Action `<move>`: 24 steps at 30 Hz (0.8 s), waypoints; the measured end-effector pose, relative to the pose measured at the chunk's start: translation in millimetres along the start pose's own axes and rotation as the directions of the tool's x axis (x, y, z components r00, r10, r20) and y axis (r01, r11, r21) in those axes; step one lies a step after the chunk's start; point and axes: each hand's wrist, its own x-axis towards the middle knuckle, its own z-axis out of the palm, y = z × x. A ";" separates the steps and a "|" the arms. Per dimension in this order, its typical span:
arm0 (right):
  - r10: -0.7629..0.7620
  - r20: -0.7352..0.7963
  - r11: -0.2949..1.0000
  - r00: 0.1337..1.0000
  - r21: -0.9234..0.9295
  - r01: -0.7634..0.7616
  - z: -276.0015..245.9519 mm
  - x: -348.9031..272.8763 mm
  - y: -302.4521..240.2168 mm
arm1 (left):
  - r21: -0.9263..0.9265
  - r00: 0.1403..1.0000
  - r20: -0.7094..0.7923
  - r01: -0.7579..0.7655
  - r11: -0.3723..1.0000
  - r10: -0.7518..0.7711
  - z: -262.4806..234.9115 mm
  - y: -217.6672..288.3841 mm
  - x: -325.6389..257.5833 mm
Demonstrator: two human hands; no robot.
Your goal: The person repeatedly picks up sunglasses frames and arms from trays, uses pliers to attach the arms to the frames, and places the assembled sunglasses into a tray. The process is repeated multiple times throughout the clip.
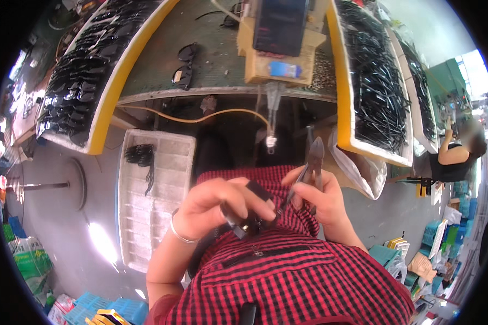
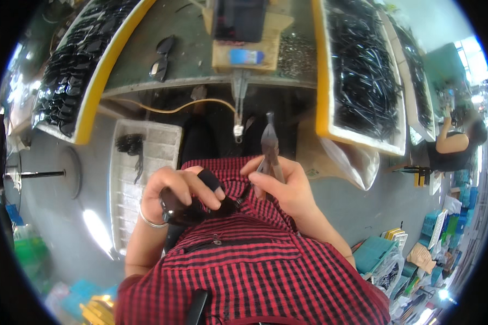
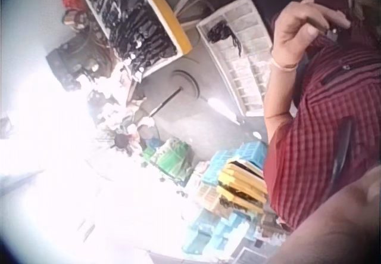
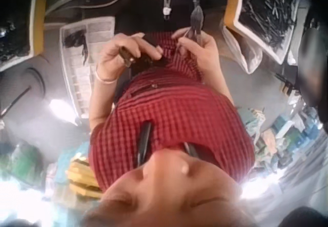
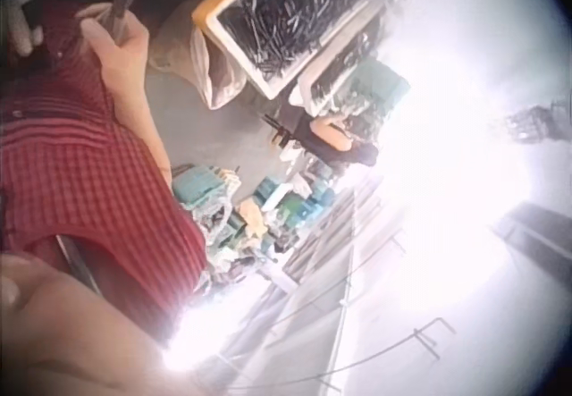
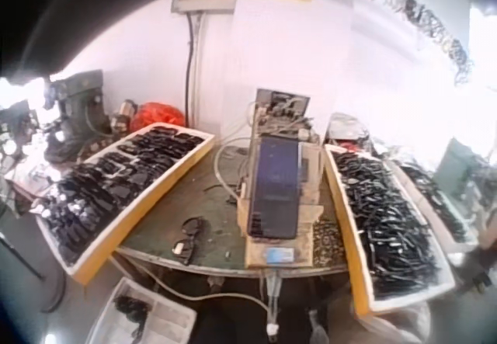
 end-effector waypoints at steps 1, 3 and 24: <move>-0.029 -0.083 0.999 0.996 0.022 0.031 -2.4 -1.3 7.2 | -0.028 0.999 -0.035 0.038 0.999 -0.039 5.4 -5.9 1.3; -0.075 -0.239 0.994 0.968 0.058 0.091 -4.2 0.9 16.7 | 0.062 0.980 -0.164 0.122 0.991 -0.110 10.0 -9.5 4.4; -0.295 -0.354 0.935 0.888 0.082 0.344 -10.0 56.3 55.0 | -0.140 0.692 -0.627 0.354 0.925 -0.359 4.0 -59.4 42.9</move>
